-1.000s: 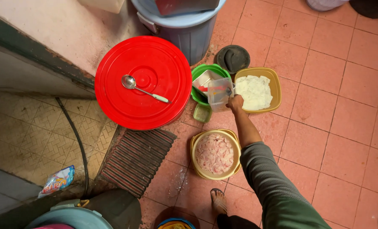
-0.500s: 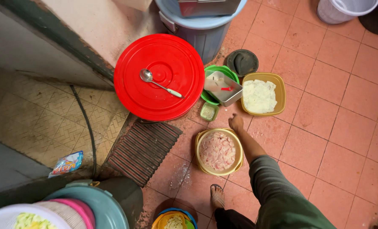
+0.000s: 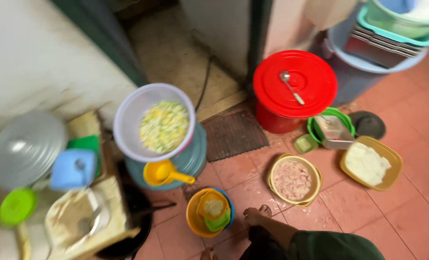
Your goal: Stirring pots of food, gathering ingredients into bowls, and placing a wok on a stove burner.
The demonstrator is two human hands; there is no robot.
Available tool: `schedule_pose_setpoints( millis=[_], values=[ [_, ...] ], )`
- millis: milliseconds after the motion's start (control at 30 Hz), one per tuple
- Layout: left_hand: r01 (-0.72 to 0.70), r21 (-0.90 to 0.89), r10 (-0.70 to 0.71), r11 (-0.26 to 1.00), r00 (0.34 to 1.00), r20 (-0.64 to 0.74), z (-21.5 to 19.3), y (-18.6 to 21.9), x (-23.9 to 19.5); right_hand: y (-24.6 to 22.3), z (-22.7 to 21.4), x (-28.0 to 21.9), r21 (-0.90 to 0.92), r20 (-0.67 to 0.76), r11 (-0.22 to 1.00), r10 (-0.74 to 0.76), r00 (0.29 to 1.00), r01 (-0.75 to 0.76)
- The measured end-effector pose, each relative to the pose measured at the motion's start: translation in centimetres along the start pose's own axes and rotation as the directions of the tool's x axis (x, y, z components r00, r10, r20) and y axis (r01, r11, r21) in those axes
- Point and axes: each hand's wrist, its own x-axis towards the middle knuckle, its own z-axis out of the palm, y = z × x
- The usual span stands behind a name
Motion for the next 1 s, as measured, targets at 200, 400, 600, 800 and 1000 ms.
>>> schedule_pose_setpoints(
  millis=[200,400,600,800,1000],
  values=[
    [0.275,-0.276,-0.316,0.921,0.942,-0.117,1.0,-13.5,-13.4,-8.3,6.9,0.7,-0.052,-0.006,0.927,-0.371,0.928,0.371],
    [0.464,-0.456,-0.551,0.760,0.832,-0.072,1.3,-26.6,-27.4,-16.5,15.9,-1.9,-0.243,0.005,0.868,-0.446,0.895,0.433],
    [0.511,-0.568,-0.620,0.645,0.784,0.001,1.1,-32.0,-30.4,-31.0,22.6,-9.4,-0.383,0.396,0.493,-0.677,0.621,0.781],
    [0.173,-0.517,-0.502,0.838,0.615,-0.608,-3.6,-33.7,-25.4,-45.3,22.5,-11.4,-0.373,0.487,0.358,-0.710,0.509,0.856],
    [0.360,-0.697,-0.622,0.619,0.767,-0.156,-16.0,-40.3,-25.4,-62.6,22.9,-12.2,-0.393,0.543,0.103,-0.776,0.321,0.914]
  ],
)
